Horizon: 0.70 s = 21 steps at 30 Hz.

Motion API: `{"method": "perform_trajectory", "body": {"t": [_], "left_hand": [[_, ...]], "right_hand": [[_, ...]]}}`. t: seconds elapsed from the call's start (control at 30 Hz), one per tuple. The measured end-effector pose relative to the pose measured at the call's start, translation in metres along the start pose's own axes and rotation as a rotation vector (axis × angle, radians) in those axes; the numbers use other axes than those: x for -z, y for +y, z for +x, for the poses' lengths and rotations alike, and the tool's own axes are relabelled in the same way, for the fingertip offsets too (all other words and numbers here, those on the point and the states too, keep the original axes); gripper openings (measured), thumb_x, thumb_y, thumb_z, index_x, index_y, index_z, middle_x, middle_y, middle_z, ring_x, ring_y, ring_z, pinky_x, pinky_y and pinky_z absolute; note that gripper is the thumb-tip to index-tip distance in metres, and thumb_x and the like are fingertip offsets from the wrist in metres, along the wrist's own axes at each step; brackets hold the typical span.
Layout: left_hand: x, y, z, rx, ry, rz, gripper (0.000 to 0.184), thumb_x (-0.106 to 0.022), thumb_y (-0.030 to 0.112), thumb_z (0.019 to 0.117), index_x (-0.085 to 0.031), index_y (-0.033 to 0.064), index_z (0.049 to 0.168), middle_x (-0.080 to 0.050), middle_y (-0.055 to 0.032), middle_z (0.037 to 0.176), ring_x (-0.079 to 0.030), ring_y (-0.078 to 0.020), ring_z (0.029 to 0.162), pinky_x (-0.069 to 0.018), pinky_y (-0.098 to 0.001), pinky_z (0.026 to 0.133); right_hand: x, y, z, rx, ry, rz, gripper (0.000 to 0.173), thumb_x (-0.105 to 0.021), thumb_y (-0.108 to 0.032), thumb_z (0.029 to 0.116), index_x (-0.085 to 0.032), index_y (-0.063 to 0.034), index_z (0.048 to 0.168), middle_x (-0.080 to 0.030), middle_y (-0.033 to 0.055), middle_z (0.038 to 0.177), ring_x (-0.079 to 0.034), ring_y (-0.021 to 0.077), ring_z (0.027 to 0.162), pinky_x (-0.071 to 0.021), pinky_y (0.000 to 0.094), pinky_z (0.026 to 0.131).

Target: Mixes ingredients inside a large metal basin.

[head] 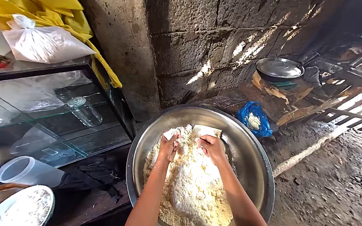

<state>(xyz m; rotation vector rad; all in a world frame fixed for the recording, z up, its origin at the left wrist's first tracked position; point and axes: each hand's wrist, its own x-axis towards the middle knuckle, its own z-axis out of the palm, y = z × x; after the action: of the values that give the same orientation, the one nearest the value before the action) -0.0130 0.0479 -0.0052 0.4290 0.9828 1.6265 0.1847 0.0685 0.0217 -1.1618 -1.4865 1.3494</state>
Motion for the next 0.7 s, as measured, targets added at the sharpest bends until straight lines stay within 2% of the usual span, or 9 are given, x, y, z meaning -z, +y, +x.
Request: {"method": "perform_trajectory", "body": {"t": [0.07,0.17,0.23,0.3,0.37,0.47,0.57,0.63,0.7], "left_hand": [[0.002,0.005,0.002,0.009,0.052,0.012,0.026,-0.052,0.012,0.1067,-0.038,0.0093,0.128,-0.051,-0.0027,0.069,-0.043,-0.0062,0.044,-0.0375,-0.0184,0.04],[0.008,0.011,0.006,-0.003,0.108,0.137,0.022,-0.05,0.024,0.1088,-0.045,0.0059,0.121,-0.047,-0.0008,0.062,-0.041,-0.007,0.041,-0.0373,-0.0197,0.038],[0.013,0.015,0.008,0.015,0.122,0.242,0.031,-0.043,0.035,0.1104,-0.05,0.0051,0.112,-0.048,-0.0008,0.06,-0.041,-0.0072,0.039,-0.0374,-0.0204,0.037],[0.017,0.017,0.007,0.009,0.143,0.333,0.04,-0.039,0.039,0.1113,-0.055,0.0026,0.112,-0.052,-0.0029,0.061,-0.044,-0.009,0.04,-0.0396,-0.0221,0.037],[0.019,0.019,0.006,0.024,0.125,0.366,0.043,-0.035,0.04,0.1118,-0.056,0.0028,0.113,-0.054,-0.0031,0.063,-0.046,-0.0088,0.041,-0.0405,-0.0219,0.038],[0.021,0.016,0.01,0.059,0.04,0.302,0.03,-0.041,0.022,0.1115,-0.055,0.006,0.132,-0.063,-0.0067,0.083,-0.054,-0.0101,0.054,-0.0456,-0.0224,0.047],[0.021,0.015,0.014,0.084,0.016,0.214,0.042,-0.038,-0.006,0.1037,-0.052,0.0069,0.141,-0.065,-0.0085,0.103,-0.061,-0.0097,0.067,-0.0494,-0.0203,0.054],[0.023,0.012,0.018,0.061,0.014,0.152,0.045,-0.034,-0.009,0.1027,-0.051,0.0055,0.142,-0.068,-0.0089,0.107,-0.058,-0.0062,0.063,-0.0436,-0.017,0.049],[0.024,0.011,0.021,0.026,-0.003,0.091,0.041,-0.034,-0.005,0.1051,-0.049,0.0054,0.142,-0.066,-0.0066,0.097,-0.051,-0.0034,0.053,-0.0382,-0.0152,0.042]], "right_hand": [[0.005,-0.001,-0.005,0.01,0.011,-0.011,0.019,-0.07,-0.011,0.0959,-0.069,0.0023,0.109,-0.069,0.0046,0.083,-0.058,0.0068,0.056,-0.0508,0.0223,0.052],[0.02,0.003,-0.018,-0.007,-0.055,-0.01,0.018,-0.066,-0.002,0.0953,-0.067,0.0058,0.112,-0.075,0.0107,0.1,-0.073,0.0152,0.082,-0.0629,0.0314,0.079],[0.033,0.008,-0.03,-0.064,-0.061,-0.076,0.016,-0.062,-0.009,0.1008,-0.068,0.0033,0.11,-0.074,0.0069,0.087,-0.069,0.0113,0.064,-0.0601,0.027,0.062],[0.05,0.014,-0.037,-0.144,-0.053,-0.18,0.024,-0.055,-0.02,0.1065,-0.071,-0.0017,0.106,-0.068,0.0027,0.072,-0.055,0.0074,0.048,-0.0465,0.0223,0.045],[0.074,0.019,-0.037,-0.222,-0.048,-0.263,0.025,-0.053,-0.023,0.1077,-0.07,-0.0042,0.108,-0.065,0.0003,0.07,-0.05,0.0055,0.047,-0.0399,0.0213,0.043],[0.115,0.015,-0.024,-0.117,0.225,-0.067,0.022,-0.052,-0.014,0.1063,-0.066,0.0031,0.11,-0.064,0.0023,0.077,-0.056,0.0059,0.059,-0.049,0.0224,0.056],[0.143,-0.005,0.007,0.035,0.518,0.401,0.043,-0.043,-0.025,0.1116,-0.046,0.0065,0.14,-0.064,0.0209,0.123,-0.07,0.0258,0.104,-0.0598,0.0387,0.089],[0.137,-0.009,0.02,0.001,0.529,0.48,0.05,-0.044,-0.033,0.1112,-0.039,0.0017,0.147,-0.062,0.0219,0.131,-0.069,0.0285,0.108,-0.0593,0.0406,0.09],[0.108,0.0,0.024,-0.027,0.381,0.319,0.042,-0.044,-0.023,0.111,-0.043,0.0041,0.143,-0.066,0.0206,0.124,-0.072,0.0271,0.103,-0.0603,0.0406,0.089]]}}
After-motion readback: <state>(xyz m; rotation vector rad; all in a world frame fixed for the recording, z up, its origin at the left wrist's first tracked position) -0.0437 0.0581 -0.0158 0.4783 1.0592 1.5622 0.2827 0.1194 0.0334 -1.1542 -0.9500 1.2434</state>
